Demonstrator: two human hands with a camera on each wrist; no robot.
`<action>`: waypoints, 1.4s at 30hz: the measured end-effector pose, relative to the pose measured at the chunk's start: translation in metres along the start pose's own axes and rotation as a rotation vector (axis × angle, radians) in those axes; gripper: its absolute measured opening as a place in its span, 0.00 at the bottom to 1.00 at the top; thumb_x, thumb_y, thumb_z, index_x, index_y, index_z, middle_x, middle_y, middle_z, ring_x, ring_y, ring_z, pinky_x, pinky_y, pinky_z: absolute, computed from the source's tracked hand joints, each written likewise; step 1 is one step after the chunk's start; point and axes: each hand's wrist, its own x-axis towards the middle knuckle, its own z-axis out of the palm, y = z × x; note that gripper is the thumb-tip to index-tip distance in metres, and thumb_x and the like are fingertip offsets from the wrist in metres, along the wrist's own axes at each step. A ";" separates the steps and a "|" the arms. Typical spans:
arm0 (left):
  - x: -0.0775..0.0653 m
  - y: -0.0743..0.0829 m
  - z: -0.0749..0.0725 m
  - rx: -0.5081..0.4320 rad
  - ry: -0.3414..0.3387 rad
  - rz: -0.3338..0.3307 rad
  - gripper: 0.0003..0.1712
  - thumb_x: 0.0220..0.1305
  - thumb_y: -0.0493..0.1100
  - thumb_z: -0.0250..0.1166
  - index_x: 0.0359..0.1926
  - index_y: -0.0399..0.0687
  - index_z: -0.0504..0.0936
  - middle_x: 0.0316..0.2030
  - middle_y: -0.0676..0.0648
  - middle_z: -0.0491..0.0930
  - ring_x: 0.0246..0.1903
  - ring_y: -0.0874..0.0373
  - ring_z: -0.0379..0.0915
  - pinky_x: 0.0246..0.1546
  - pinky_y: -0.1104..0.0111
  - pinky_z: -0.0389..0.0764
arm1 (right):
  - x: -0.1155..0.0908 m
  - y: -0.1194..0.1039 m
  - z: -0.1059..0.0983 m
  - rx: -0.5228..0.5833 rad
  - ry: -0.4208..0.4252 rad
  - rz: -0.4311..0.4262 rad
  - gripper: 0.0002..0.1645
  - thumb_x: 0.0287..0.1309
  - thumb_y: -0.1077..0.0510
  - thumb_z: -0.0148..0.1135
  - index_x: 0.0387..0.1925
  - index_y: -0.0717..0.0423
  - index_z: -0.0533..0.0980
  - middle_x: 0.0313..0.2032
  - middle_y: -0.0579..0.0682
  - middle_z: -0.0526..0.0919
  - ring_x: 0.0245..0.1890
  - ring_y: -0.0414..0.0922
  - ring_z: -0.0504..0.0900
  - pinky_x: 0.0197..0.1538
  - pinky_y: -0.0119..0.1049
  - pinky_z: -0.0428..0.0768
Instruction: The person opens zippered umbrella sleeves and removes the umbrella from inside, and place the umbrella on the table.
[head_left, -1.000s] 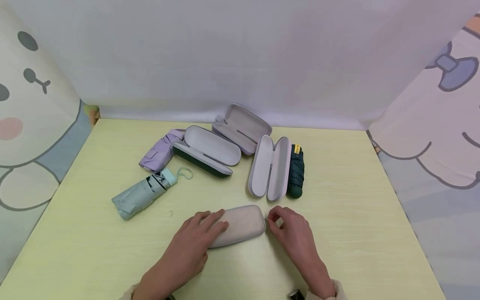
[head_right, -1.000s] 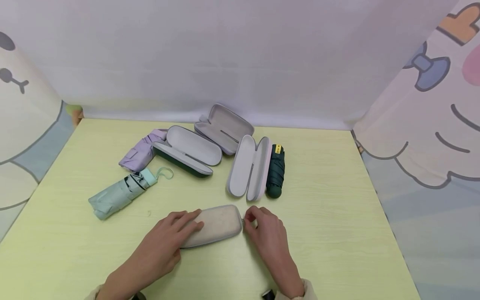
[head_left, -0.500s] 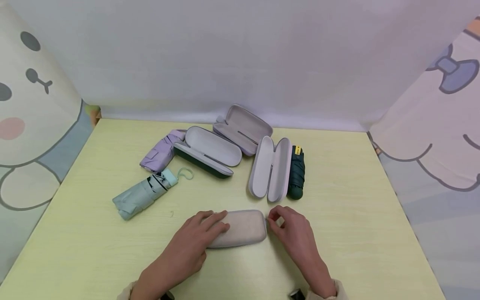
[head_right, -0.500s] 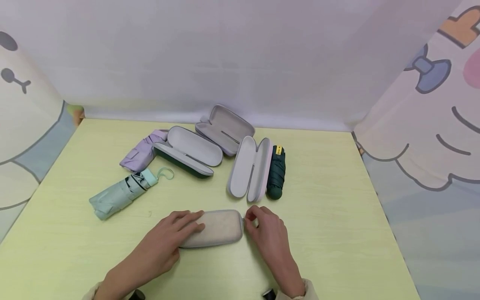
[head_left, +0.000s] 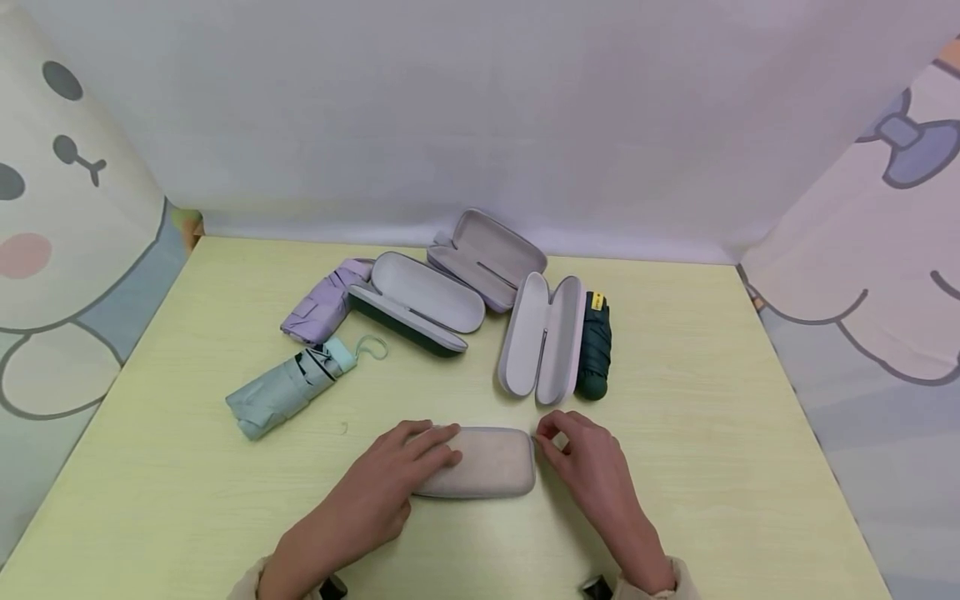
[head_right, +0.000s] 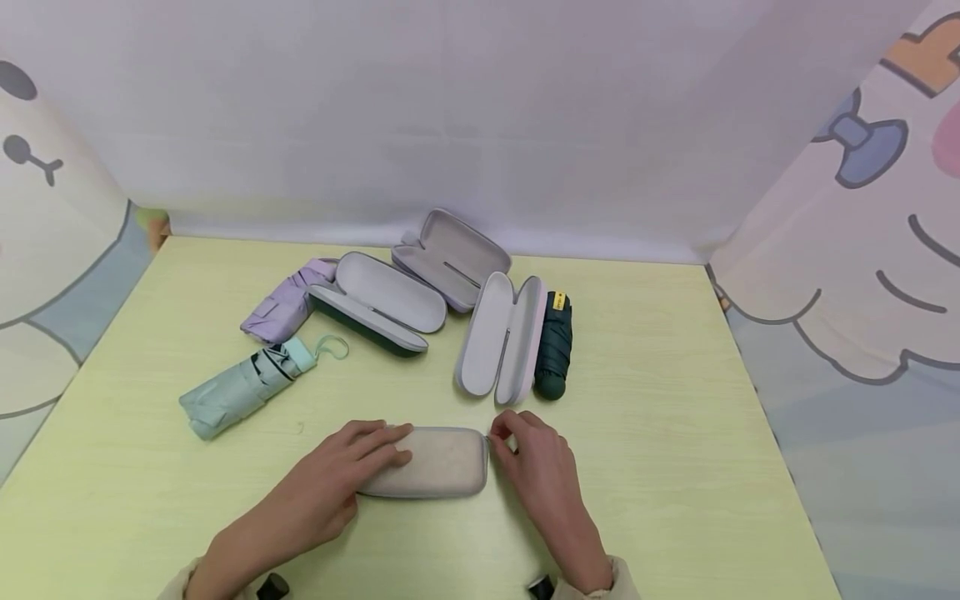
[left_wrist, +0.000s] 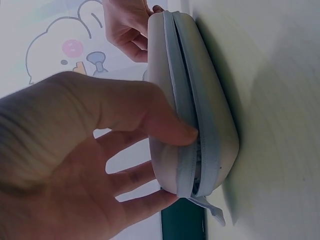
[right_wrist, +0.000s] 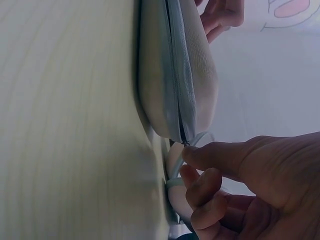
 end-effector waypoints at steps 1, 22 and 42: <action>0.000 0.000 0.000 -0.005 -0.002 -0.001 0.46 0.42 0.16 0.65 0.62 0.57 0.81 0.72 0.52 0.73 0.67 0.47 0.72 0.64 0.52 0.78 | 0.000 0.000 0.000 -0.002 0.000 -0.004 0.11 0.56 0.61 0.77 0.32 0.43 0.83 0.31 0.39 0.85 0.24 0.33 0.76 0.31 0.29 0.75; 0.000 -0.009 0.002 -0.096 0.059 0.077 0.48 0.42 0.13 0.53 0.60 0.56 0.83 0.72 0.54 0.74 0.64 0.55 0.68 0.56 0.60 0.82 | 0.004 0.000 -0.004 -0.015 -0.068 -0.039 0.12 0.57 0.60 0.78 0.32 0.40 0.82 0.31 0.38 0.84 0.23 0.32 0.72 0.28 0.27 0.72; -0.001 -0.018 0.002 -0.176 0.086 0.157 0.48 0.41 0.12 0.50 0.59 0.54 0.85 0.68 0.53 0.76 0.64 0.54 0.69 0.61 0.55 0.79 | 0.018 -0.005 -0.005 -0.008 -0.135 -0.120 0.11 0.56 0.59 0.78 0.30 0.40 0.83 0.28 0.35 0.83 0.26 0.31 0.75 0.31 0.27 0.75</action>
